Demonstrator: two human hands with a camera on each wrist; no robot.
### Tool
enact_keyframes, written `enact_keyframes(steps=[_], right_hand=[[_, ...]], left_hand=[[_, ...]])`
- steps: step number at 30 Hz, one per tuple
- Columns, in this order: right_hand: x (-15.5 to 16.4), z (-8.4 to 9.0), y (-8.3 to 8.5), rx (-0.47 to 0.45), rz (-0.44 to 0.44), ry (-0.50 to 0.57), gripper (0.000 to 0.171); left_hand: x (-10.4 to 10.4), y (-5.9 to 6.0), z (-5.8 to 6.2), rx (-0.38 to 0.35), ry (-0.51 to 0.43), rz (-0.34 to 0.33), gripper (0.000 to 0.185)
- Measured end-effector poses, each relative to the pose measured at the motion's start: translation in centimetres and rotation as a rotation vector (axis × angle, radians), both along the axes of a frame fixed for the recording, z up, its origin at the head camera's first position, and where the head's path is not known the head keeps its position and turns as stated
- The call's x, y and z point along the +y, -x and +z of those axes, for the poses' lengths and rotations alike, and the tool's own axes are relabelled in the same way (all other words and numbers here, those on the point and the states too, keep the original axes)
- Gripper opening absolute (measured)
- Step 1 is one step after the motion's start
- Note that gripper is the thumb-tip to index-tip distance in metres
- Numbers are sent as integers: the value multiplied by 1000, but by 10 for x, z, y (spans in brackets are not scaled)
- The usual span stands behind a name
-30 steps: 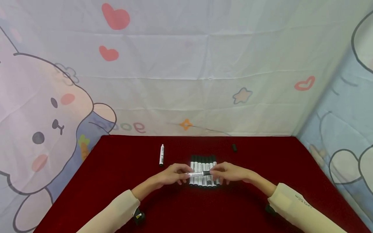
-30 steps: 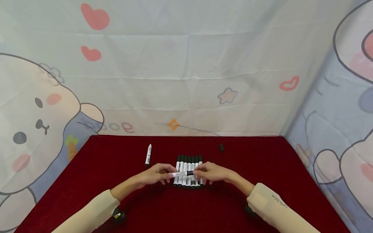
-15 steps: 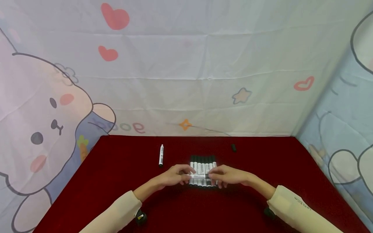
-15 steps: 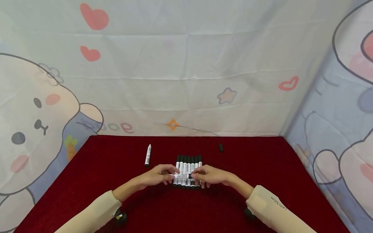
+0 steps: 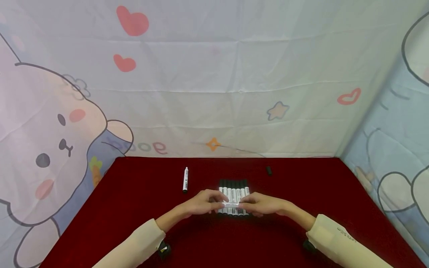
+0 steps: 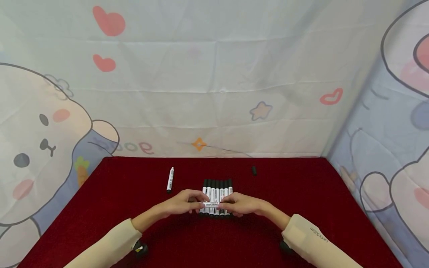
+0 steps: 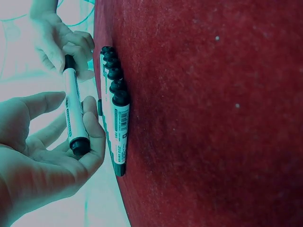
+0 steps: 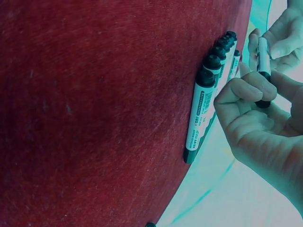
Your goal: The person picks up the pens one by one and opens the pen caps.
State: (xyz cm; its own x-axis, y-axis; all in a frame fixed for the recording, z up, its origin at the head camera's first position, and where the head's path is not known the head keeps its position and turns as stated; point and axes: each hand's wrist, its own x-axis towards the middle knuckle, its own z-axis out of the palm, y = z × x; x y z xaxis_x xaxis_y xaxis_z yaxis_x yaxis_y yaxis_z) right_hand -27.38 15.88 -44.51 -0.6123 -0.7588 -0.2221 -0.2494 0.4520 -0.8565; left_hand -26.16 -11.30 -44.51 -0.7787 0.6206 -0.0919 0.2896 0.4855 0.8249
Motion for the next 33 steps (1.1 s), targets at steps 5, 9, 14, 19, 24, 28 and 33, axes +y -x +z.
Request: enact_keyframes(steps=[5, 9, 14, 19, 24, 28, 33], right_hand=[[1, -3, 4, -8, 27, 2, 37], [2, -6, 7, -9, 43, 2, 37], [1, -17, 9, -84, 25, 9, 34], [-2, -6, -1, -35, 83, -14, 36], [1, -23, 13, 214, 229, 44, 40], [2, -35, 20, 356, 252, 103, 39], [-3, -21, 3, 288, 129, 86, 36]], left_hand=[[4, 1, -2, 53, 13, -50, 29], [8, 1, -3, 100, 19, -70, 29], [10, 0, -5, 170, 42, -75, 30], [9, -3, -5, 200, 26, -108, 30], [5, 0, -6, 232, 4, -129, 31], [2, 1, -6, 213, 2, -95, 32], [0, 1, -5, 224, 6, -122, 31]])
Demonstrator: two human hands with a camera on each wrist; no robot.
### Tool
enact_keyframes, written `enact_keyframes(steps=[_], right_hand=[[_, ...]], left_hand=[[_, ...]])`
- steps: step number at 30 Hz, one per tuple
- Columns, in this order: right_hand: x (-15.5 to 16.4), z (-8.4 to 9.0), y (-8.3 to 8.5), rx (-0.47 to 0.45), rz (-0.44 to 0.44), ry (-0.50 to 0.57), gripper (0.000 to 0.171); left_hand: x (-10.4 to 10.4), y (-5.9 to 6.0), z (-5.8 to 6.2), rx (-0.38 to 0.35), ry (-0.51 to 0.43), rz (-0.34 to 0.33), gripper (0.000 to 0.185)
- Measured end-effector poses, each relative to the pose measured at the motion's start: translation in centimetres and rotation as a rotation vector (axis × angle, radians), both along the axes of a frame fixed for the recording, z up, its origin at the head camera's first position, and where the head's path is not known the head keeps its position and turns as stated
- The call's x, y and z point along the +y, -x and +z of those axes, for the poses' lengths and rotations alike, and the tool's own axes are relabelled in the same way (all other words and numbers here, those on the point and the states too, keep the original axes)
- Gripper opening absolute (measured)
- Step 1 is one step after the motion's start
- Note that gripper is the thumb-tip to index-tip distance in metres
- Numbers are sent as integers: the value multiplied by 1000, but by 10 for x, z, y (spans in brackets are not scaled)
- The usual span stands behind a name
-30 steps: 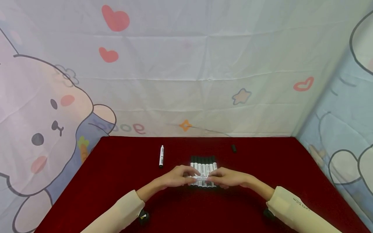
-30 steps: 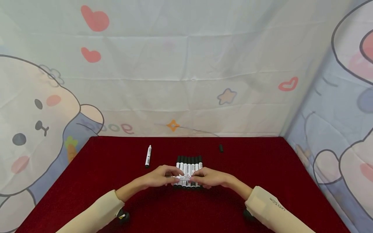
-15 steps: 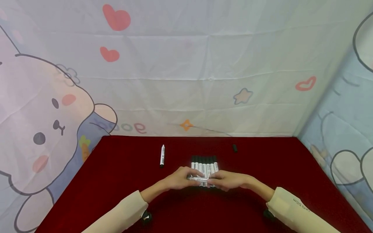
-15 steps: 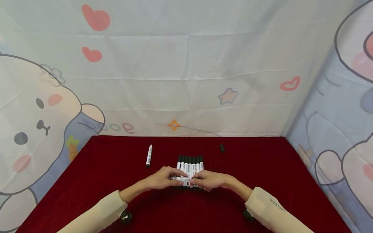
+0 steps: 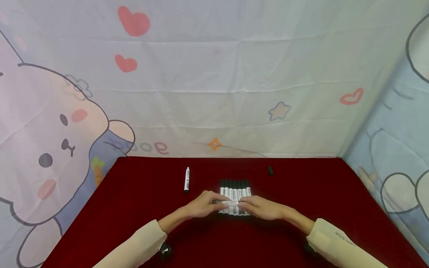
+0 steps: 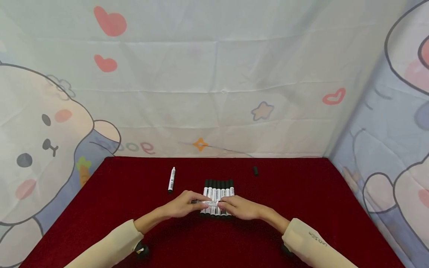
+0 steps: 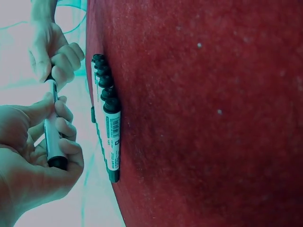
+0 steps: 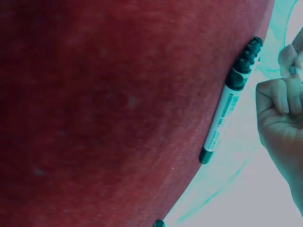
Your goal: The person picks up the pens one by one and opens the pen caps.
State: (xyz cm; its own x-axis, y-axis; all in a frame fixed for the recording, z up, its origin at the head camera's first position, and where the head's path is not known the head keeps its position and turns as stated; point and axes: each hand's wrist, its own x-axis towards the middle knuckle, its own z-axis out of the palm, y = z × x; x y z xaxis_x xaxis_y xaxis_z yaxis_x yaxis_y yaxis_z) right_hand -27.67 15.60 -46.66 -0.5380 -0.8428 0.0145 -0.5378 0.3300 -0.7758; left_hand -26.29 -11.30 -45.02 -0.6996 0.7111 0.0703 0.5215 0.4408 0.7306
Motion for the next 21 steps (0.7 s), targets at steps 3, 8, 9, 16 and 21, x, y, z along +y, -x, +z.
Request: enact_keyframes(steps=[3, 8, 9, 16, 21], right_hand=[[0, -1, -5, 16, -35, 18, 32], [-2, -1, -10, 52, -72, 58, 29], [-2, 0, -11, 58, -78, 64, 29], [3, -3, -15, 94, -78, 83, 30], [4, -5, -13, 118, -59, 93, 28]], left_hand=[[0, 2, 3, 38, 9, -40, 29], [0, 5, 9, 63, 30, -64, 28], [1, 5, 10, 60, 32, -65, 28], [5, 1, 8, 80, 19, -66, 27], [5, 0, 7, 116, 9, -67, 27]])
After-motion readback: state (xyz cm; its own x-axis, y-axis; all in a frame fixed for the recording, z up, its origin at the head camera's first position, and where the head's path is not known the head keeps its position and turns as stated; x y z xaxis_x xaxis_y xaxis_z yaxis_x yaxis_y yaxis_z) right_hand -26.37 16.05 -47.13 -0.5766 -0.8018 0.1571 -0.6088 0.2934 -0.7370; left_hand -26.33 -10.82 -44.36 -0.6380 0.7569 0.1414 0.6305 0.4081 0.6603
